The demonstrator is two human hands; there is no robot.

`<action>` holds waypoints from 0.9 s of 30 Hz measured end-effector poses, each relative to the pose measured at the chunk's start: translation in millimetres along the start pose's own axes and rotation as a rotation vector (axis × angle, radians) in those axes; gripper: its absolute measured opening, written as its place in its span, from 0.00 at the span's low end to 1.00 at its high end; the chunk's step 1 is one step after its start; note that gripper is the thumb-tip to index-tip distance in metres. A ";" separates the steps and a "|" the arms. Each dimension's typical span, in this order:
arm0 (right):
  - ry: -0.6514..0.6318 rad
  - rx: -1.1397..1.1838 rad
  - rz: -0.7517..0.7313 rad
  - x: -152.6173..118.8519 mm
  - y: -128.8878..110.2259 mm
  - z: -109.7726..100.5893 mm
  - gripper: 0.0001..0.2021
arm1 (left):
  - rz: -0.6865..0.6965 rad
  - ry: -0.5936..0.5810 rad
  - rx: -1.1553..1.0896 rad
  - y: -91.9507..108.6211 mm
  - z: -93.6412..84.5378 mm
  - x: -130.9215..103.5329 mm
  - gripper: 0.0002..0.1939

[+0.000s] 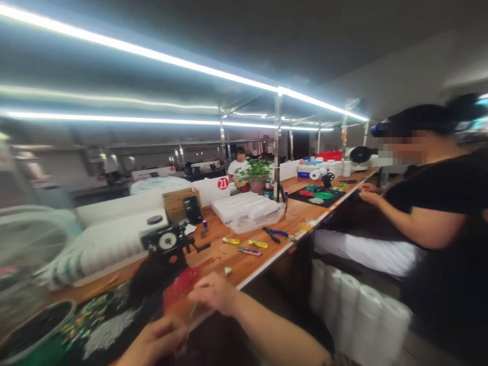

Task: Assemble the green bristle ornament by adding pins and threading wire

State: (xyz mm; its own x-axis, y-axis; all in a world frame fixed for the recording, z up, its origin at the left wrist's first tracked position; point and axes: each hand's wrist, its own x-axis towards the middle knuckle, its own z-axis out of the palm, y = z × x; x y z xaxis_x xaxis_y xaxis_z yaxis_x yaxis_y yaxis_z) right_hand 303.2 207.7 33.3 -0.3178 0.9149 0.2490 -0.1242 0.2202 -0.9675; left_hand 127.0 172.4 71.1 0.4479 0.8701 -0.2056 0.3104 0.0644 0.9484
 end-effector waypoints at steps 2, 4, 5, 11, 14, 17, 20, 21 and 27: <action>0.011 0.100 0.033 -1.0 5.0 -0.3 0.20 | 0.010 -0.021 -0.048 -2.1 -1.5 0.9 0.15; 0.020 0.180 0.060 -1.9 8.8 -0.4 0.20 | -0.014 -0.058 -0.113 -2.7 -3.6 -0.8 0.12; 0.031 0.218 0.070 -2.2 10.3 -0.3 0.20 | -0.020 -0.073 -0.137 -2.5 -4.4 -2.2 0.11; 0.108 0.366 0.100 -2.0 14.4 -0.7 0.19 | -0.002 -0.071 -0.149 -2.0 -2.6 -9.1 0.08; 0.142 0.398 0.103 -1.5 15.8 -0.9 0.18 | -0.011 -0.081 -0.157 -3.1 -1.1 -10.7 0.08; 0.165 0.416 0.107 -1.6 16.2 -1.0 0.18 | -0.015 -0.079 -0.158 -3.3 -0.4 -11.6 0.09; 0.184 0.434 0.117 -2.3 15.0 -0.7 0.18 | -0.032 -0.072 -0.177 -3.4 0.0 -11.8 0.09; 0.193 0.442 0.118 -2.5 14.5 -0.5 0.19 | -0.038 -0.068 -0.182 -3.6 0.0 -11.7 0.09; 0.240 0.501 0.108 -1.9 13.7 0.5 0.21 | -0.028 -0.065 -0.170 -5.3 -1.7 -10.4 0.09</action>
State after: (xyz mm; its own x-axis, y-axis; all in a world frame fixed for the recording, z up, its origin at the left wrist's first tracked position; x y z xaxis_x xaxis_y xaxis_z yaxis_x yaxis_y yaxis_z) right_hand 301.7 208.8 19.6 -0.1380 0.9875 0.0758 -0.5526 -0.0133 -0.8333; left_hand 119.3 163.9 68.5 0.4961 0.8338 -0.2423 0.1799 0.1743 0.9681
